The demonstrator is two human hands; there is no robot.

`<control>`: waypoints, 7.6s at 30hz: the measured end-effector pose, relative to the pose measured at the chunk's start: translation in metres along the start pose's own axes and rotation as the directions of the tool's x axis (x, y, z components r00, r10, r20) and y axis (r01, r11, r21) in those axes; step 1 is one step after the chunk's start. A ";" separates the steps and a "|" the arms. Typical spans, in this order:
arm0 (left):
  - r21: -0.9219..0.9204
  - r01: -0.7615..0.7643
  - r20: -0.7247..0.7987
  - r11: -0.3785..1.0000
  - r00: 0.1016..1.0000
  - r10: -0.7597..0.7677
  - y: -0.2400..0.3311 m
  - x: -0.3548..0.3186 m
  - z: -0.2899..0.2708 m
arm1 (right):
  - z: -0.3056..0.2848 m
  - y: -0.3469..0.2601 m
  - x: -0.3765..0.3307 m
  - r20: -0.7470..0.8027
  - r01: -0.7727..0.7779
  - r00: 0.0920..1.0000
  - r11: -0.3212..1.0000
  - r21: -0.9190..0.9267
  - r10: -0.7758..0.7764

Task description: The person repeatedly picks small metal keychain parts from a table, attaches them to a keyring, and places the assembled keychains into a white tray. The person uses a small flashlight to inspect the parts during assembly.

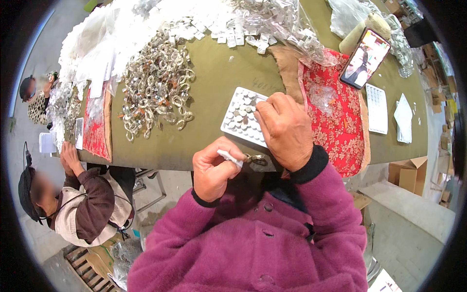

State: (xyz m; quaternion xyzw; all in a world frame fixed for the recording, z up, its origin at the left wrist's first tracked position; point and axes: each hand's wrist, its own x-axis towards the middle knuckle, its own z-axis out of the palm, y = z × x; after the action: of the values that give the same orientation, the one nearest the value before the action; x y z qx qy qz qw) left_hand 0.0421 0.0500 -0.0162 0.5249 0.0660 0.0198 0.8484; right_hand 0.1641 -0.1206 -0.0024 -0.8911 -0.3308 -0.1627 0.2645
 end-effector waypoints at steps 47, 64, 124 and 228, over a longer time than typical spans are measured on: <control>0.132 0.174 0.174 0.976 0.965 -0.196 0.008 -0.052 0.045 | -0.075 -0.029 -0.099 -0.223 0.324 0.942 0.849 0.416 -0.251; -0.079 0.172 -0.103 0.982 0.978 -0.179 -0.005 -0.022 0.014 | -0.005 -0.026 -0.019 -0.028 0.017 1.000 0.994 0.107 -0.014; 0.605 -0.494 0.499 0.625 0.846 0.186 0.013 -0.002 0.081 | -0.090 0.012 -0.139 0.559 -0.551 0.804 -0.098 0.829 0.204; -0.260 0.366 0.371 0.893 0.892 -0.258 -0.025 -0.054 0.095 | -0.124 -0.029 -0.155 0.012 -0.226 0.945 0.626 0.747 0.328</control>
State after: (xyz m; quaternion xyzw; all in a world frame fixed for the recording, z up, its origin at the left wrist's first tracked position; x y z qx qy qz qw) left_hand 0.0000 -0.0519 0.0081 0.3568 0.0048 -0.1952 0.9136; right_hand 0.0173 -0.2525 0.0362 -0.7352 -0.2096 -0.0277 0.6441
